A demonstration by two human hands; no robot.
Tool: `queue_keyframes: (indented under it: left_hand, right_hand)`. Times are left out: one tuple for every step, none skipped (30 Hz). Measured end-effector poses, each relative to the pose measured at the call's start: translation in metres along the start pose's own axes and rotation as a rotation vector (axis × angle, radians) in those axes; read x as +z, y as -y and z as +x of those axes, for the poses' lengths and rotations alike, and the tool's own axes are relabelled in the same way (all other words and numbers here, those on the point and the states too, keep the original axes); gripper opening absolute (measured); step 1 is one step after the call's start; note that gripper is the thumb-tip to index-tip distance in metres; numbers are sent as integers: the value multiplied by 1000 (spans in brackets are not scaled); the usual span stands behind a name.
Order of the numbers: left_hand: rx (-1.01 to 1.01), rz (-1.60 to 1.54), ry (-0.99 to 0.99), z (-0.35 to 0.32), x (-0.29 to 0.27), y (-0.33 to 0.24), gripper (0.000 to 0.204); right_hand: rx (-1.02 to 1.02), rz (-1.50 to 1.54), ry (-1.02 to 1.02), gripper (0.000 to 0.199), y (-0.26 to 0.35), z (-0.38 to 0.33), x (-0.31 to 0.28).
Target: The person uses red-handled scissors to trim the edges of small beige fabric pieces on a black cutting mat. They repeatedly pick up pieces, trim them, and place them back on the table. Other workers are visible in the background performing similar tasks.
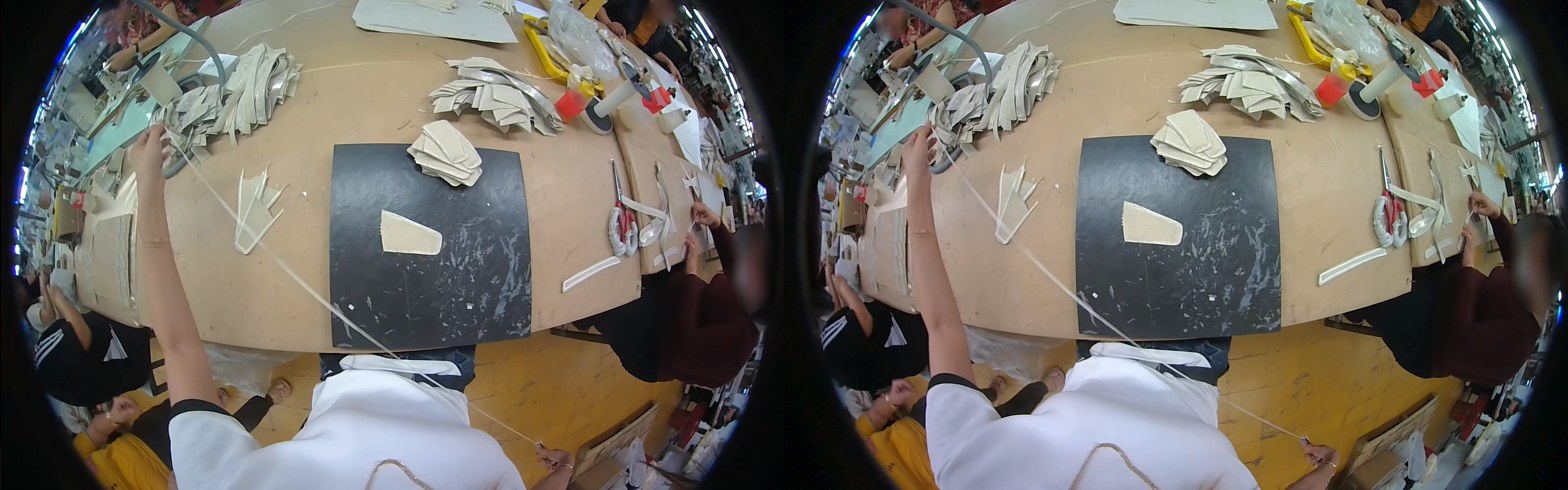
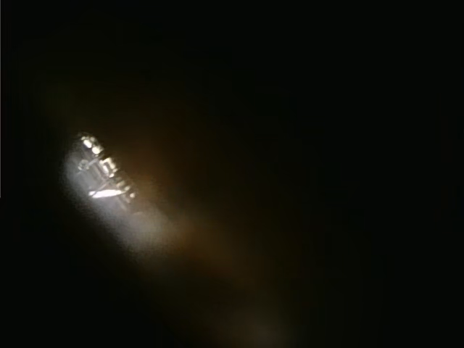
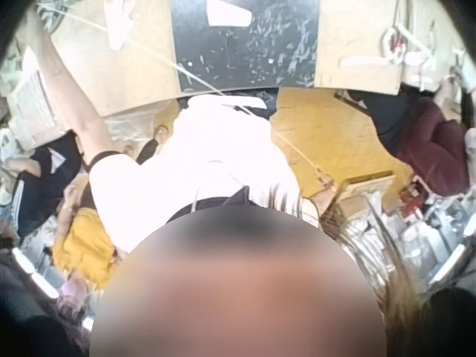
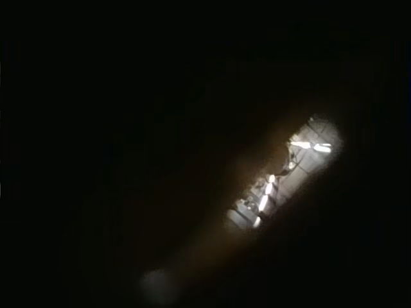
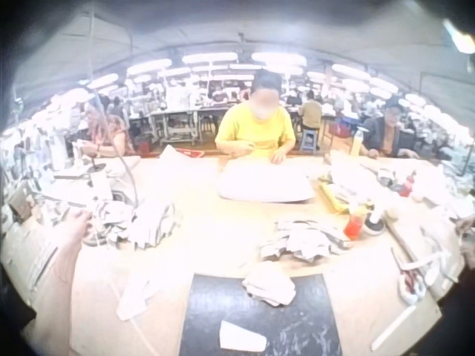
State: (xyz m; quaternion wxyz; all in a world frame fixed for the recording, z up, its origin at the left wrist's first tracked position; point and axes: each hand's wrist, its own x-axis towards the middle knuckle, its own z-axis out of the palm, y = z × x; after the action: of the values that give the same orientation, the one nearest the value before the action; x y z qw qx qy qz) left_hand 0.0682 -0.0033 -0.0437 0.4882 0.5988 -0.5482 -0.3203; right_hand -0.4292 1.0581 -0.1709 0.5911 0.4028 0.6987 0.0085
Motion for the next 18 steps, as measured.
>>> queue_keyframes:
  left_hand:
    - [-29, 37, -92, 20, -5, 10, 32]
    - [-22, 59, -147, 45, -14, 18, 33]
    - [-19, 80, -189, 64, -29, 28, 34]
    - [-47, 74, -259, 81, -49, 36, 36]
    - [-72, 65, -310, 97, -66, 38, 37]
    - [-146, 47, -377, 111, -77, 36, 38]
    - [13, 144, -305, 119, -84, 30, 39]
    - [111, 238, -252, 116, -91, 21, 40]
    - [133, 341, -239, 106, -95, 5, 40]
    - [168, 245, -159, 86, -90, -11, 39]
    - [119, 163, -116, 60, -83, -32, 38]
    - [118, 94, -39, 29, -73, -56, 37]
    - [137, 109, 90, -6, -56, -80, 33]
    - [202, 128, 254, -43, -38, -106, 30]
    - [279, 105, 439, -84, -18, -129, 26]
    - [354, 91, 616, -127, 1, -149, 22]
    - [373, 34, 684, -174, 20, -164, 16]
    - [514, -68, 935, -210, 43, -182, 12]
  right_hand:
    - [-17, -45, -75, 44, 2, 3, -11]
    - [-84, -59, -199, 43, 4, 5, -25]
    - [-311, 9, -242, 41, 6, 8, -37]
    - [-587, 125, -335, 40, 8, 9, -50]
    - [-765, 66, -384, 39, 9, 10, -60]
    - [-643, -316, -848, 43, 14, 8, -75]
    - [-546, -323, -1042, 40, 14, 7, -80]
    - [-482, -327, -1258, 39, 17, 3, -86]
    - [-453, -245, -1190, 37, 20, -2, -90]
    - [-464, -171, -1113, 36, 26, -10, -93]
    - [-439, -97, -1062, 36, 34, -21, -94]
    - [-555, -169, -1067, 36, 44, -34, -90]
    - [-633, -240, -1092, 37, 62, -51, -85]
    - [-678, -310, -1136, 38, 82, -74, -76]
    - [-901, -249, -1126, 39, 103, -101, -62]
    - [-1089, -180, -1131, 41, 126, -132, -43]
    - [-1364, -78, -1155, 39, 148, -166, -18]
    - [-1495, -44, -1061, 34, 170, -205, 8]
